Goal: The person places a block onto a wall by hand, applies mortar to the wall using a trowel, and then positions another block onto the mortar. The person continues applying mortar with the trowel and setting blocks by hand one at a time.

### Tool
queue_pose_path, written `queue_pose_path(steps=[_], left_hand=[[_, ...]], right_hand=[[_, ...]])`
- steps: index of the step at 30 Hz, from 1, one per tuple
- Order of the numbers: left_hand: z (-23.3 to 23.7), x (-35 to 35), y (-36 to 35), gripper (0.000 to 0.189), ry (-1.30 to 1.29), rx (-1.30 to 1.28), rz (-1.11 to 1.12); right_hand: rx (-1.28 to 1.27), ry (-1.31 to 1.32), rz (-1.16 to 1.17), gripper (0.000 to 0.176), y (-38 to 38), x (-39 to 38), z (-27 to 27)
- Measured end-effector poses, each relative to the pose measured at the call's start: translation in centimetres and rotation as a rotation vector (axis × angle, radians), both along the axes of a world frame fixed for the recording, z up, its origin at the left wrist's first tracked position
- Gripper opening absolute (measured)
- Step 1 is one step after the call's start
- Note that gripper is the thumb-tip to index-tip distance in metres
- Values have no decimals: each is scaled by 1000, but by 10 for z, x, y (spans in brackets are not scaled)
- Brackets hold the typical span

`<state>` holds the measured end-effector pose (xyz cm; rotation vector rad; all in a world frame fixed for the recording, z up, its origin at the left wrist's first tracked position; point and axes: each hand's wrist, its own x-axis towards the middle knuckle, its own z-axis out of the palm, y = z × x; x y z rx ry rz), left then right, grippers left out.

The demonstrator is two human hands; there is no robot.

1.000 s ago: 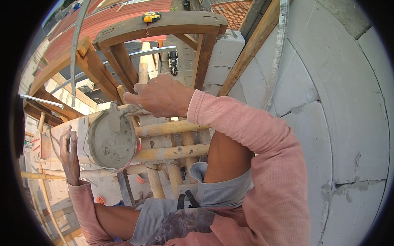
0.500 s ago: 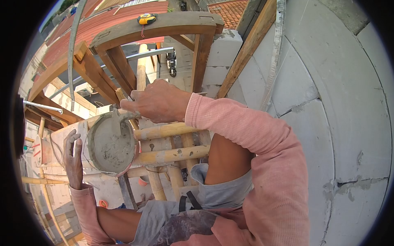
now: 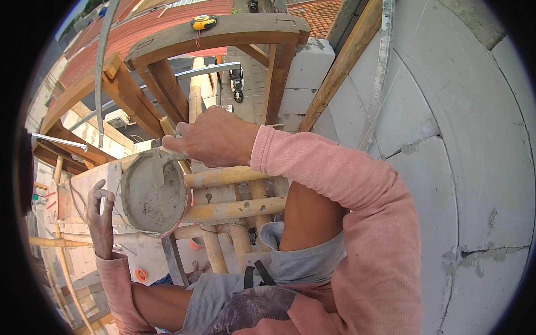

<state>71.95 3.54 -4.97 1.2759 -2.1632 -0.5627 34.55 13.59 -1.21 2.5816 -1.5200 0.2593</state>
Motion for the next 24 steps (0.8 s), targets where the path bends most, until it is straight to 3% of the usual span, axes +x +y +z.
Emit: queue_pose_path(steps=[12,15,24], left_hand=[[1,2,4,29,-24,-36,-5],[1,3,4,29,-24,-34,-7],[0,5,4,30,-48,-43,-2]], right_hand=[[13,29,-4,42,0,1,-1],[68,62,-31,55,0,4,2],[39,37,-8,55,0,3,1]])
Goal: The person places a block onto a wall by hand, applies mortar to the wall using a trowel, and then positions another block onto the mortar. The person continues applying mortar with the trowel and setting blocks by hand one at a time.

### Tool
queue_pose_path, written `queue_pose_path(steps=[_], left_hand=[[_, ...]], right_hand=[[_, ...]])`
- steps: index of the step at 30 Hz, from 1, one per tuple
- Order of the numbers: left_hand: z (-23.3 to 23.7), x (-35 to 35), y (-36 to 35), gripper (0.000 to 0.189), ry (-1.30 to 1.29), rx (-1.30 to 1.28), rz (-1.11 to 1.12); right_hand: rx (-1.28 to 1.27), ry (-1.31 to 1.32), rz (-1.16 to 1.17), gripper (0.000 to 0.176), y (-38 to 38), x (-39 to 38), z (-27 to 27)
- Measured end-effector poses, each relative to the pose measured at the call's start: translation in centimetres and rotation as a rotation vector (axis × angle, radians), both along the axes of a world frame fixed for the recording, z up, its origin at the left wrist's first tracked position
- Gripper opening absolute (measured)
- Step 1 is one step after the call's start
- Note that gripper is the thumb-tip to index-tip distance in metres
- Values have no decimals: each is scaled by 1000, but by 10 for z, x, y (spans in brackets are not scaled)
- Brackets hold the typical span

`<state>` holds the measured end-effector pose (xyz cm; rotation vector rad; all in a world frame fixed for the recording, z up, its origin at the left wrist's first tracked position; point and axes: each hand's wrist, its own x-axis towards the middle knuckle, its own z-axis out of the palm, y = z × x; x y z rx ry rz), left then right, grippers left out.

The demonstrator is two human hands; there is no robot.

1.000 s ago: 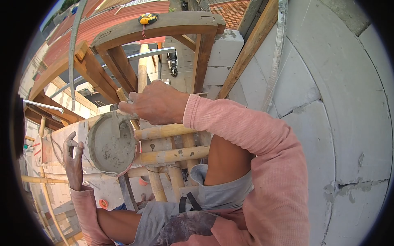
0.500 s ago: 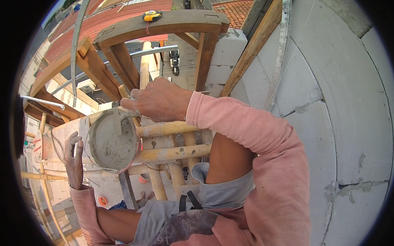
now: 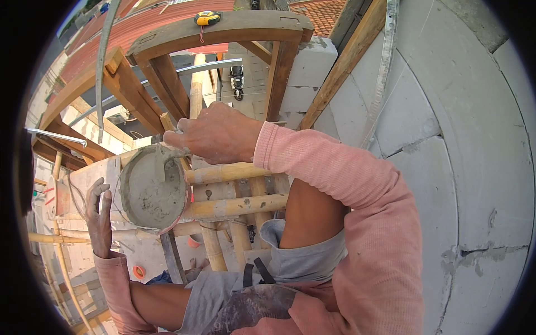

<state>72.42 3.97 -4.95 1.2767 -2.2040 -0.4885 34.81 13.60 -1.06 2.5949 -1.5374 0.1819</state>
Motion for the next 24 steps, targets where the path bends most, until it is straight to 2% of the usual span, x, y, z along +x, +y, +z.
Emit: queue_pose_path(steps=[15,24], left_hand=[[1,0,1,28,11,1,-7],[2,0,2,30,-2,0,0]], right_hand=[[-7,9,-12,54,0,1,-1],[2,14,-19,61,1,0,2]])
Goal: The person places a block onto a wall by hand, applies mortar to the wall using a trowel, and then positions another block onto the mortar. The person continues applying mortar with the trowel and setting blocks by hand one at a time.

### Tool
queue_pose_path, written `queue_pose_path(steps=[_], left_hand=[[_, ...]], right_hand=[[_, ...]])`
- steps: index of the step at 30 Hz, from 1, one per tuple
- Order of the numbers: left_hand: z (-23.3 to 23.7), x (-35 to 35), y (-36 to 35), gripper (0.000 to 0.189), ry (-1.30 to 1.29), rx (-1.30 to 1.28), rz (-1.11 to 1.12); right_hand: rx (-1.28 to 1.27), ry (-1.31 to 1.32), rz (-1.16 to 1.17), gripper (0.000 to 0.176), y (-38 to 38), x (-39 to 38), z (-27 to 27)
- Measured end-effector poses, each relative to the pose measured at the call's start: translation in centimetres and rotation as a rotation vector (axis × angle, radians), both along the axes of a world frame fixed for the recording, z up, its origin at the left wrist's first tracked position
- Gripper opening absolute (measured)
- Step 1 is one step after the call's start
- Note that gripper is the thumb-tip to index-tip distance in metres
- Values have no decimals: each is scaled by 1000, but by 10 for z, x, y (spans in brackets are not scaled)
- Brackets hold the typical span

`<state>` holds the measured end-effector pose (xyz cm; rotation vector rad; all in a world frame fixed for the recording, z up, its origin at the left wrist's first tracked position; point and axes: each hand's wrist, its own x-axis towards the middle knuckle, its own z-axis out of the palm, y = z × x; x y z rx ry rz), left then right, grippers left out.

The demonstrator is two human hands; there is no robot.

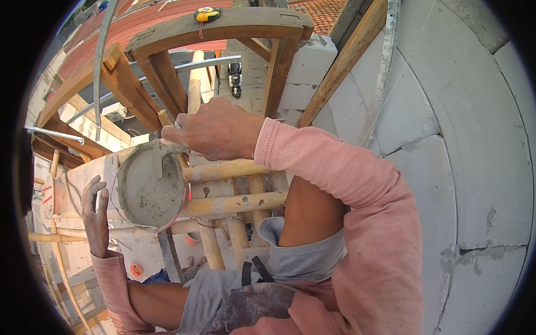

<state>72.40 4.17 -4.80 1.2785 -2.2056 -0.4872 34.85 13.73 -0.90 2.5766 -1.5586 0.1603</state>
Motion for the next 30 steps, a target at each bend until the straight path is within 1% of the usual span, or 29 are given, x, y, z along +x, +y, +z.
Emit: queue_pose_path(steps=[9,18,21,24,30], left_hand=[[0,1,0,31,-3,1,-9],[0,1,-1,31,3,14,-2],[-1,1,-1,31,-5,11,0],[-1,2,-1,31,-17,-4,-2],[-1,2,0,31,-15,5,6]], right_hand=[[15,21,-9,66,0,0,1],[21,9,-10,62,-1,0,2],[0,-35,7,40,-1,-1,0],[28,-10,-20,61,-2,1,1],[21,5,-20,59,-1,1,2]])
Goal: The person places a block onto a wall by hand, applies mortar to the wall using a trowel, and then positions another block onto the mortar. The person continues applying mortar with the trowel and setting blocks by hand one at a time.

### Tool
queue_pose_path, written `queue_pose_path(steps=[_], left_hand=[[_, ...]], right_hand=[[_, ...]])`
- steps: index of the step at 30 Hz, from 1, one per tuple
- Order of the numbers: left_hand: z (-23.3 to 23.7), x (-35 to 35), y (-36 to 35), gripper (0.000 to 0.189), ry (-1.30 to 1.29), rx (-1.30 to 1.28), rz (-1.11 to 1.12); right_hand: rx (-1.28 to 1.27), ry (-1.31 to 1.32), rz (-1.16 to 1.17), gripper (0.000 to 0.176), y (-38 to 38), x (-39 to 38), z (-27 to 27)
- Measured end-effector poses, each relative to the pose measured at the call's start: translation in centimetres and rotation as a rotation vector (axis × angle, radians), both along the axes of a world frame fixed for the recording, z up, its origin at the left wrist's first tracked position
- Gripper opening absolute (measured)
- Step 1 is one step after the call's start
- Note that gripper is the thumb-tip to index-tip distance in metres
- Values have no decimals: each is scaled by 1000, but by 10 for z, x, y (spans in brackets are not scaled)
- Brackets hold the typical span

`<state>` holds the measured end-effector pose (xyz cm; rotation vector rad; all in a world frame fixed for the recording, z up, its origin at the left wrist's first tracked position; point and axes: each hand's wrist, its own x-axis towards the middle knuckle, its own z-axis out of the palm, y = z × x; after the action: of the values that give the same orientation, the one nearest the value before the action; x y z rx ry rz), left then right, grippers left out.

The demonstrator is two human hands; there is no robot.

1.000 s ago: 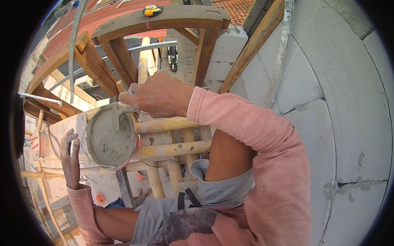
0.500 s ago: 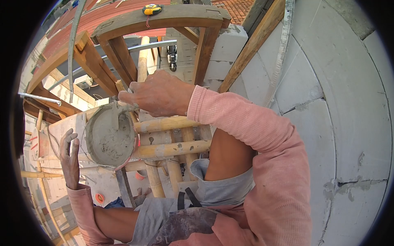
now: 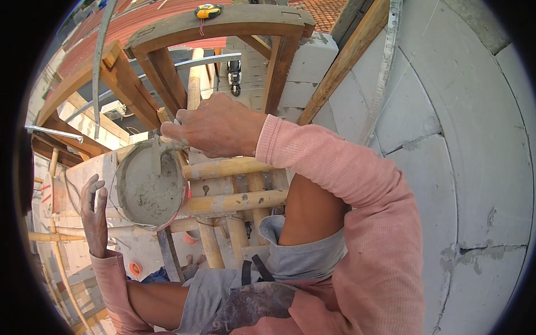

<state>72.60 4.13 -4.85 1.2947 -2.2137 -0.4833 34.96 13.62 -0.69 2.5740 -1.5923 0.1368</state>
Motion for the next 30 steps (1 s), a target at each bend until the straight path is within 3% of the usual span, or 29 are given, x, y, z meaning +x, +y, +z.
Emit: queue_pose_path(steps=[21,24,30], left_hand=[[-6,8,-4,32,87,93,45],[-2,5,-1,34,51,78,79],[1,4,-2,37,54,-6,35]], right_hand=[[-23,-3,31,58,-2,2,-4],[-39,-34,35,46,-3,4,-4],[78,-29,-17,44,-8,19,3]])
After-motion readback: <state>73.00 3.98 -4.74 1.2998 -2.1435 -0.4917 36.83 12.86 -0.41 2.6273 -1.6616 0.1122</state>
